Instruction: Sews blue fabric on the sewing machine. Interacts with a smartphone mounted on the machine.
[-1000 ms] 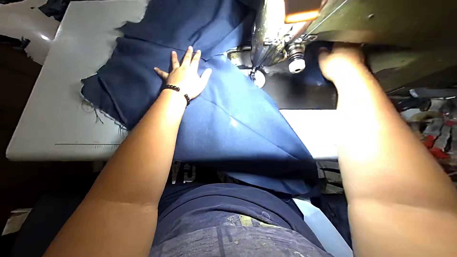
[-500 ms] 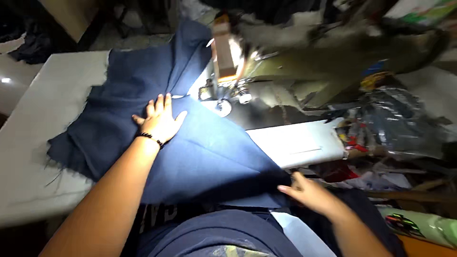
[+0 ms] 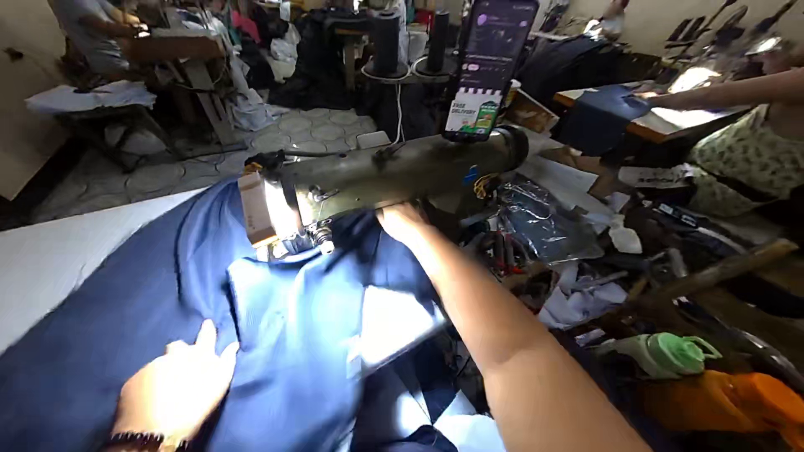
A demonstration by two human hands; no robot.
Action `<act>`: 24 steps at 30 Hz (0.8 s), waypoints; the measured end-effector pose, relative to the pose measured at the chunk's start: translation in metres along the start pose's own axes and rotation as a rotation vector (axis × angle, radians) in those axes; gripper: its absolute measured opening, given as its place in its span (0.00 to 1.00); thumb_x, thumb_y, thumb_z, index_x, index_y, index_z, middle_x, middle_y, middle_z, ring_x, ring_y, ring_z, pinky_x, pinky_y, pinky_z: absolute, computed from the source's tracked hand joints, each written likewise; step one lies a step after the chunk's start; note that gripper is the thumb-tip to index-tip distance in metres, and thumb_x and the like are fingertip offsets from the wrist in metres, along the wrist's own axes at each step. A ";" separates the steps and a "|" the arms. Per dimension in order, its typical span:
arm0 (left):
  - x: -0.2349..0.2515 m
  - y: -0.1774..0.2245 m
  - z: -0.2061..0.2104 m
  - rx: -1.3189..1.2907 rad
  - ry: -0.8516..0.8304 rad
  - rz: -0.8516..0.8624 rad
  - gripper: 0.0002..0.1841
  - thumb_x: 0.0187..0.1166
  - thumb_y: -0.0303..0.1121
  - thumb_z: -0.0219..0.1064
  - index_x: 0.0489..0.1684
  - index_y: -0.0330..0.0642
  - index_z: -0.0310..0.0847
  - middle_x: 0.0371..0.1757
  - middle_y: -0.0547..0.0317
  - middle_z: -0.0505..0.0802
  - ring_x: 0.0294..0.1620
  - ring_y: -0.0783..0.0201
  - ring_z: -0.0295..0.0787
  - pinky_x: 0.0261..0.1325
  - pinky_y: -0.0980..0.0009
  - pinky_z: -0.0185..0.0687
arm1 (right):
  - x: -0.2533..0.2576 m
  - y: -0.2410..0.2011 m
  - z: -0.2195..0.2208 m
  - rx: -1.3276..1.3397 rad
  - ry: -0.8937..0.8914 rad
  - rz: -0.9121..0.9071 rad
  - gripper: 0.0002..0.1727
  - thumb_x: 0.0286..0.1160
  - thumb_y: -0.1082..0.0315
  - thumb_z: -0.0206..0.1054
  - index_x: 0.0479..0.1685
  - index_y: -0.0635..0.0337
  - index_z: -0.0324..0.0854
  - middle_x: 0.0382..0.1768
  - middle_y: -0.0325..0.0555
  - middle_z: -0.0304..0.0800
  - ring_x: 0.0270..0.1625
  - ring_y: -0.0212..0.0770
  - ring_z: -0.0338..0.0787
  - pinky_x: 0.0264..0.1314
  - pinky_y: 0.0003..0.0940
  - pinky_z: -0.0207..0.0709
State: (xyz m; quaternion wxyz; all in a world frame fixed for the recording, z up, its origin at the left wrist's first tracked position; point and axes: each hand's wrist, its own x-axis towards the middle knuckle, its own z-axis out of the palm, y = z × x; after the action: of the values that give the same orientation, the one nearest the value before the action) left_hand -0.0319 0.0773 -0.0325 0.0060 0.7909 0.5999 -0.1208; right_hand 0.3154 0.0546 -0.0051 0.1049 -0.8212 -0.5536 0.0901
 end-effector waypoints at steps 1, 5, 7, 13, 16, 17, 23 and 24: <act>-0.003 0.001 0.001 -0.020 0.083 0.079 0.30 0.91 0.52 0.50 0.77 0.36 0.77 0.58 0.25 0.90 0.55 0.28 0.91 0.51 0.35 0.83 | 0.000 -0.002 -0.001 0.118 0.024 0.001 0.24 0.94 0.62 0.49 0.73 0.68 0.80 0.75 0.65 0.81 0.82 0.63 0.75 0.86 0.63 0.58; 0.021 0.003 0.024 -0.198 0.261 0.258 0.25 0.89 0.50 0.56 0.55 0.33 0.85 0.54 0.33 0.91 0.51 0.34 0.93 0.46 0.36 0.85 | -0.007 -0.024 0.032 0.081 0.063 -0.038 0.29 0.92 0.45 0.51 0.86 0.43 0.71 0.86 0.57 0.69 0.93 0.63 0.55 0.89 0.77 0.32; 0.033 0.010 0.029 -0.175 0.256 0.302 0.24 0.89 0.49 0.55 0.54 0.33 0.83 0.51 0.35 0.92 0.51 0.37 0.94 0.45 0.38 0.85 | 0.002 -0.019 0.048 0.044 -0.035 -0.016 0.32 0.91 0.38 0.46 0.93 0.28 0.58 0.94 0.53 0.54 0.96 0.64 0.41 0.86 0.82 0.27; 0.056 0.017 0.022 -0.132 0.324 0.430 0.31 0.84 0.54 0.54 0.51 0.28 0.86 0.53 0.31 0.92 0.54 0.33 0.93 0.51 0.36 0.85 | 0.014 0.023 0.059 0.034 -0.092 -0.187 0.32 0.89 0.42 0.53 0.91 0.36 0.64 0.93 0.46 0.58 0.97 0.57 0.46 0.92 0.73 0.34; 0.056 0.021 0.013 -0.120 0.134 0.292 0.32 0.89 0.57 0.52 0.65 0.33 0.81 0.59 0.34 0.91 0.59 0.34 0.91 0.57 0.37 0.83 | 0.019 0.024 0.047 0.133 0.121 -0.185 0.30 0.82 0.50 0.68 0.80 0.52 0.77 0.76 0.58 0.80 0.81 0.60 0.77 0.80 0.64 0.70; 0.056 0.021 0.013 -0.098 0.116 0.283 0.30 0.90 0.55 0.51 0.62 0.33 0.82 0.55 0.34 0.92 0.57 0.35 0.92 0.55 0.37 0.83 | 0.022 0.023 0.041 0.172 0.181 -0.100 0.28 0.81 0.49 0.68 0.73 0.60 0.82 0.71 0.61 0.84 0.77 0.59 0.81 0.78 0.61 0.73; 0.058 0.012 0.015 0.024 0.140 0.428 0.22 0.92 0.38 0.48 0.46 0.34 0.89 0.46 0.39 0.95 0.55 0.40 0.94 0.53 0.41 0.84 | 0.047 0.017 0.021 0.185 -0.096 0.423 0.30 0.85 0.46 0.60 0.62 0.67 0.85 0.68 0.64 0.86 0.73 0.62 0.84 0.69 0.66 0.77; 0.059 0.004 0.024 -0.042 0.295 0.515 0.21 0.89 0.36 0.51 0.40 0.32 0.89 0.40 0.38 0.95 0.48 0.38 0.95 0.46 0.41 0.85 | 0.049 0.013 0.022 0.169 -0.105 0.404 0.28 0.86 0.49 0.58 0.64 0.66 0.85 0.69 0.65 0.85 0.74 0.63 0.83 0.69 0.68 0.75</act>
State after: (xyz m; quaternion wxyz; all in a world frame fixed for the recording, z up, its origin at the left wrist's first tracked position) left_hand -0.0173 0.1287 -0.0684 -0.0345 0.9257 0.3764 0.0132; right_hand 0.3396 0.0968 -0.0311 0.1241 -0.8980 -0.3730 0.1979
